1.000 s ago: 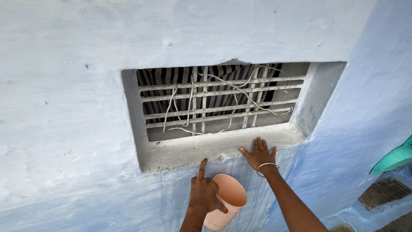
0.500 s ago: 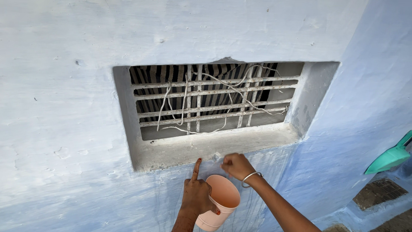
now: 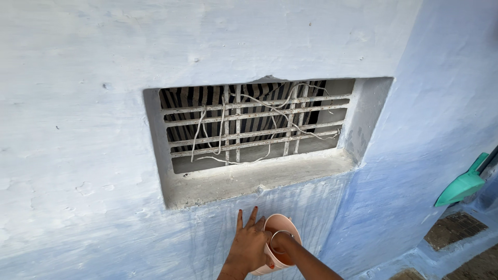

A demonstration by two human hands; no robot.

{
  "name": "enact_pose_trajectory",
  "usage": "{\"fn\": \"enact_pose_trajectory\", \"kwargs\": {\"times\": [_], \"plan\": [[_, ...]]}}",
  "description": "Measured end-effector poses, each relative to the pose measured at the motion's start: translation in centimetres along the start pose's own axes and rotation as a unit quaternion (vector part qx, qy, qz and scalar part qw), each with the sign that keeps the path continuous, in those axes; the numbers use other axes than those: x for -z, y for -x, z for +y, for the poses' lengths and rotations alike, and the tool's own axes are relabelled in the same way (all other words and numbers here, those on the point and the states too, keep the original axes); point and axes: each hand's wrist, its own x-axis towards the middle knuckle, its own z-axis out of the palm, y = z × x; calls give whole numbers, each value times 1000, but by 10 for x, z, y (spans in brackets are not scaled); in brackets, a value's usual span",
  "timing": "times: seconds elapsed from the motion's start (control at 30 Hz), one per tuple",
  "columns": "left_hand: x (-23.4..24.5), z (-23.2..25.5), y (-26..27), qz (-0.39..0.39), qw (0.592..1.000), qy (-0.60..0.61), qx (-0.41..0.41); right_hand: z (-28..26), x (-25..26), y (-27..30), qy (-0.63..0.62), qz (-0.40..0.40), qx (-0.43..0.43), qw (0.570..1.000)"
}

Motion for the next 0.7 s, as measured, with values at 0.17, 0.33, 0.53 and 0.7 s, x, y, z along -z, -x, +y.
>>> {"fn": "enact_pose_trajectory", "kwargs": {"times": [0.17,0.33,0.53,0.7], "plan": [[4,-10,15,-68,994,38,79,-8,-1,18,-23,-108,9,994],[10,-23,22,-40,994,33,92,-49,72,76,-106,-45,85,990],[5,-33,34,-55,983,75,157,-156,96,94,-207,102,304,924],[-16,-64,54,-60,980,79,171,-216,23,31,-41,227,358,905]]}}
